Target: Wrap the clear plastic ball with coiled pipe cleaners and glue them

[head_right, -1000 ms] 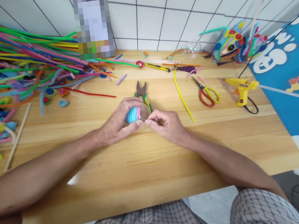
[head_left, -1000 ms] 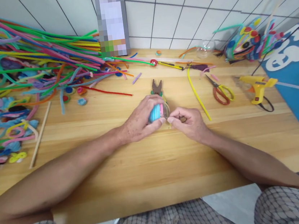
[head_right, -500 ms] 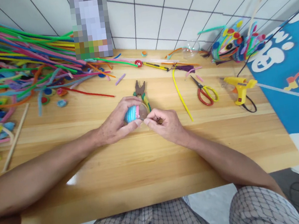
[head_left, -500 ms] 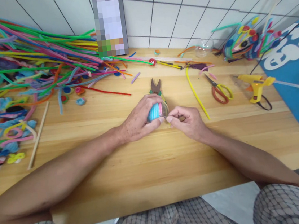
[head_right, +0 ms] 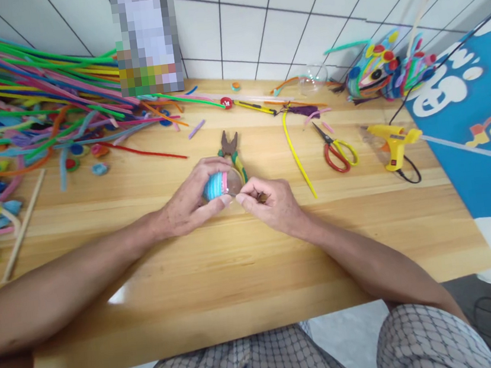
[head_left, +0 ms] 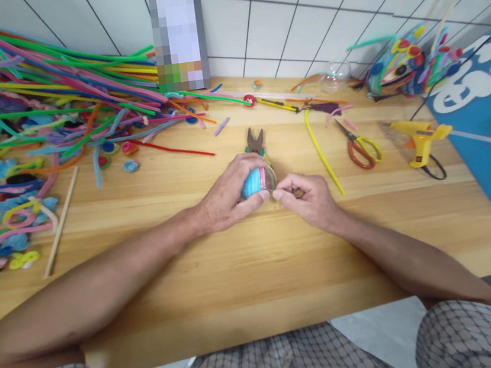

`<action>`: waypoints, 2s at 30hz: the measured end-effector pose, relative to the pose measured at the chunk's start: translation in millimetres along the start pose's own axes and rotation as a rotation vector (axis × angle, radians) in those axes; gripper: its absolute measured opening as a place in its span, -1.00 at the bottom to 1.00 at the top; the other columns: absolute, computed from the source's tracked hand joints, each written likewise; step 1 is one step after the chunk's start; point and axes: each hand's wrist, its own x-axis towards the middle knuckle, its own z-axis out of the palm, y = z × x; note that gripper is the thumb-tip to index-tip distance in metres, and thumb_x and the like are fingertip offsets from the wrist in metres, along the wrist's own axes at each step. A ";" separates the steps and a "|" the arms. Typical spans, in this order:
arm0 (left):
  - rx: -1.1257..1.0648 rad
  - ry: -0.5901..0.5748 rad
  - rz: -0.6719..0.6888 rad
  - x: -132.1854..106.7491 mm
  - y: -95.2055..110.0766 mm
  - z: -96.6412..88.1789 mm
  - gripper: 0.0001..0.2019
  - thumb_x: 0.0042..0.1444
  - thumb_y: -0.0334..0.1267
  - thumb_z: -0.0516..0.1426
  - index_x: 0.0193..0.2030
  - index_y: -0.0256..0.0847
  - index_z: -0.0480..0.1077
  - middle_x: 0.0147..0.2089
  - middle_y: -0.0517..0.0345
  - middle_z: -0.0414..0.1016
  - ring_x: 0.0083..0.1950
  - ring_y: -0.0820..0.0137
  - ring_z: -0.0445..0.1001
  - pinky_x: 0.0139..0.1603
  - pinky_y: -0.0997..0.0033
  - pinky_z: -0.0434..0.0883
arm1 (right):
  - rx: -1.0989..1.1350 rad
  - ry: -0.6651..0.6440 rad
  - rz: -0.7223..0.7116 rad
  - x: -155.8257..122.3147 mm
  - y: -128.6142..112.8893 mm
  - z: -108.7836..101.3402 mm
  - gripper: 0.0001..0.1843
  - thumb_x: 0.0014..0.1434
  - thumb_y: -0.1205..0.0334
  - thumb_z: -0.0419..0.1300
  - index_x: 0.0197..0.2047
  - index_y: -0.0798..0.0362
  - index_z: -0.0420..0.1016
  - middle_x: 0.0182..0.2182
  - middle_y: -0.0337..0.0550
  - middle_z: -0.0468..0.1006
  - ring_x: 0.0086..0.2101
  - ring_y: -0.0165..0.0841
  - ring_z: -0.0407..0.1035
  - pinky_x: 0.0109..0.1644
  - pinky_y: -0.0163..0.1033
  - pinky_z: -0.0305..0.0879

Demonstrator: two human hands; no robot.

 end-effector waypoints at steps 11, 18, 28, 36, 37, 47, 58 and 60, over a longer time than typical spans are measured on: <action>-0.012 0.000 -0.005 -1.2 -2.8 0.8 -0.56 0.43 -0.05 0.19 0.34 -0.10 0.26 0.28 -0.22 0.46 0.36 0.05 0.45 0.36 -0.19 0.49 | -0.022 0.025 -0.031 -0.3 -0.4 -2.9 -0.72 0.30 0.13 0.30 -0.44 0.00 0.48 -0.60 -0.32 0.49 -0.59 -0.49 0.25 -0.50 -0.33 0.12; -0.012 0.004 -0.012 -1.3 -2.3 0.4 -0.56 0.44 -0.02 0.18 0.34 -0.09 0.27 0.26 -0.17 0.47 0.35 0.07 0.46 0.36 -0.15 0.48 | -0.023 0.023 -0.026 -0.8 1.0 -1.7 -0.69 0.32 0.06 0.30 -0.42 -0.01 0.47 -0.59 -0.31 0.50 -0.59 -0.47 0.27 -0.49 -0.32 0.15; -0.023 0.017 0.008 -1.4 -3.3 2.3 -0.57 0.44 -0.05 0.19 0.34 -0.10 0.26 0.26 -0.17 0.47 0.35 0.07 0.46 0.36 -0.15 0.47 | -0.032 0.026 -0.037 -0.8 0.1 -1.4 -0.74 0.30 0.16 0.27 -0.44 0.00 0.47 -0.59 -0.32 0.51 -0.58 -0.49 0.29 -0.51 -0.34 0.14; -0.021 0.014 0.010 -1.4 -3.9 2.7 -0.56 0.44 -0.03 0.19 0.34 -0.08 0.26 0.26 -0.16 0.47 0.36 0.07 0.45 0.37 -0.16 0.46 | -0.024 0.027 -0.060 -1.0 1.0 -1.0 -0.76 0.29 0.21 0.28 -0.43 0.01 0.49 -0.59 -0.33 0.51 -0.59 -0.49 0.29 -0.50 -0.33 0.15; -0.022 0.018 0.010 -1.4 -4.0 2.8 -0.56 0.44 -0.03 0.19 0.34 -0.08 0.27 0.26 -0.16 0.48 0.35 0.07 0.45 0.37 -0.15 0.46 | -0.026 0.027 -0.060 -1.1 0.9 -1.2 -0.76 0.29 0.21 0.28 -0.43 0.01 0.49 -0.59 -0.33 0.51 -0.59 -0.49 0.29 -0.50 -0.33 0.14; -0.019 0.017 0.023 -0.4 -2.8 2.4 -0.58 0.45 -0.06 0.19 0.33 -0.13 0.27 0.24 -0.19 0.49 0.35 0.06 0.46 0.37 -0.14 0.46 | -0.028 0.042 -0.089 -1.0 2.0 -2.4 -0.77 0.29 0.21 0.28 -0.43 0.01 0.49 -0.59 -0.33 0.52 -0.59 -0.49 0.33 -0.48 -0.35 0.20; 0.007 0.013 0.029 -0.9 -3.1 2.5 -0.57 0.45 -0.09 0.18 0.35 -0.13 0.25 0.25 -0.20 0.46 0.36 0.08 0.44 0.38 -0.11 0.47 | -0.036 0.045 -0.053 0.1 -4.5 -2.5 -0.75 0.30 0.20 0.27 -0.44 0.01 0.49 -0.62 -0.34 0.51 -0.59 -0.49 0.33 -0.47 -0.33 0.19; 0.007 0.014 0.033 -0.7 -3.0 2.4 -0.57 0.45 -0.10 0.19 0.34 -0.14 0.25 0.24 -0.19 0.46 0.36 0.10 0.44 0.38 -0.10 0.48 | -0.046 0.051 -0.042 0.4 -5.3 -2.2 -0.75 0.29 0.21 0.27 -0.44 0.01 0.49 -0.62 -0.34 0.51 -0.60 -0.49 0.31 -0.48 -0.34 0.17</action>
